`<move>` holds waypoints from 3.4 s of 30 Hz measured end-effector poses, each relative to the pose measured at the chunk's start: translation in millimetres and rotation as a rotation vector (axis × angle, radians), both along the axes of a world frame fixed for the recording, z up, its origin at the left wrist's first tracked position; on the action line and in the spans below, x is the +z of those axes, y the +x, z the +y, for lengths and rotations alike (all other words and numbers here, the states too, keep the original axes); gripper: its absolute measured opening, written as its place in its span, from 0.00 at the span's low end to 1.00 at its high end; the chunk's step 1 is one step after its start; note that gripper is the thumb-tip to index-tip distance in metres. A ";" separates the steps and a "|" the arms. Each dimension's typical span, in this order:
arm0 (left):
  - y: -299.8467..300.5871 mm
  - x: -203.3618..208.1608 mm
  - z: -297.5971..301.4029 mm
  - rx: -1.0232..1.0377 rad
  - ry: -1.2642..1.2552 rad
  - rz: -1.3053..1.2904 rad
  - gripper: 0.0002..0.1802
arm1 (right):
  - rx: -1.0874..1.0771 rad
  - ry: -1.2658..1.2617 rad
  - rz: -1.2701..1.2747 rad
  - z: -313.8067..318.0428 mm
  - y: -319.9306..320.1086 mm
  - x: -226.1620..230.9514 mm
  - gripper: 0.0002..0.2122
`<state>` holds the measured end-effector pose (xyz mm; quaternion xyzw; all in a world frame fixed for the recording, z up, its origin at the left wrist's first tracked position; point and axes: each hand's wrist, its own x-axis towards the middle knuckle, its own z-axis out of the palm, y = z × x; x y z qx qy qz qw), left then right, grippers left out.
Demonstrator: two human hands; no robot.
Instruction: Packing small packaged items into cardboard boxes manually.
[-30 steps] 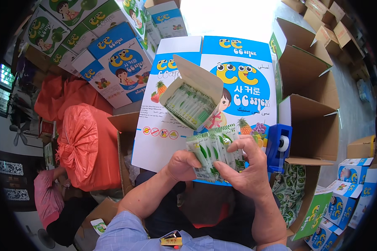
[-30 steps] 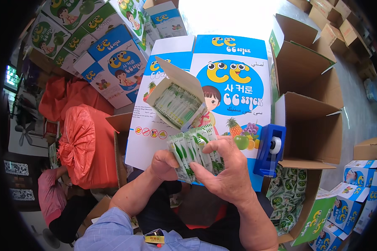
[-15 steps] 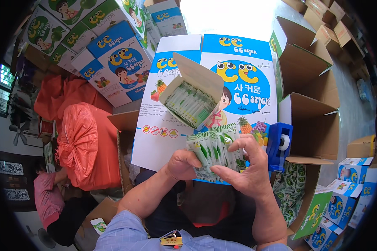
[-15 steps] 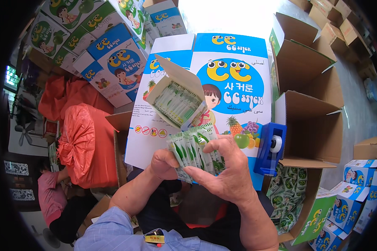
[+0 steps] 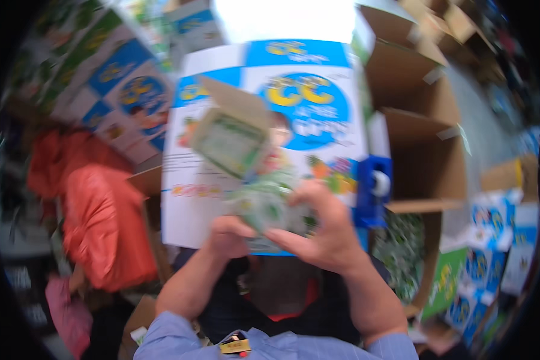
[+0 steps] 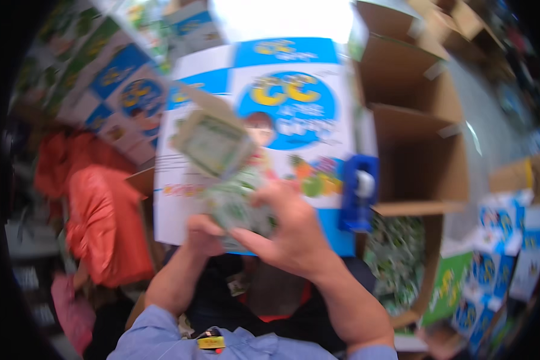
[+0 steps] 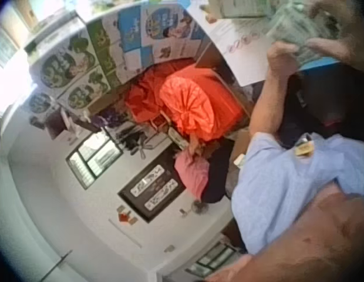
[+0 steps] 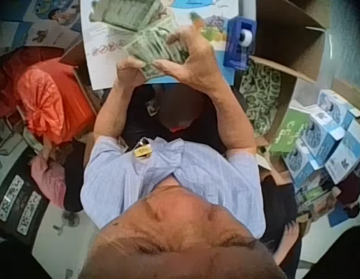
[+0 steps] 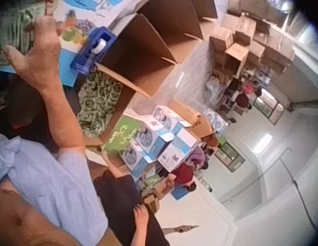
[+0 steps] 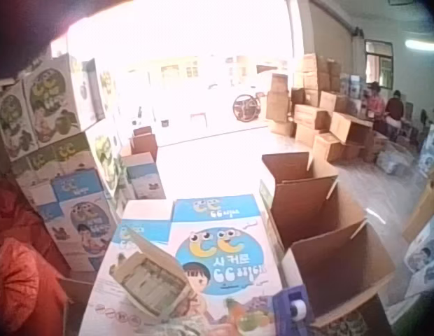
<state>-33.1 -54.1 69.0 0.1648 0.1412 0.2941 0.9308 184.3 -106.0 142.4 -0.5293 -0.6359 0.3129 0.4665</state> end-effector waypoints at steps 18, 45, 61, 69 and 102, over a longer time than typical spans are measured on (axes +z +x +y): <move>9.0 1.3 -24.2 0.026 0.018 -0.032 0.48 | -0.793 -0.444 -0.345 -248.1 186.3 -127.9 0.22; 31.9 19.0 -36.7 0.085 0.007 0.010 0.38 | -0.911 -0.695 0.206 -283.6 248.7 -152.5 0.12; 42.5 11.0 -37.3 0.092 0.001 -0.008 0.37 | -0.863 -0.853 0.071 -323.4 234.7 -207.1 0.18; 42.4 14.6 -37.6 0.074 0.007 -0.010 0.37 | -0.529 -0.803 -0.675 -304.2 213.3 -198.5 0.19; 31.6 13.7 -31.6 0.120 -0.036 0.119 0.40 | -0.247 -1.056 -1.269 -138.9 331.2 -209.7 0.21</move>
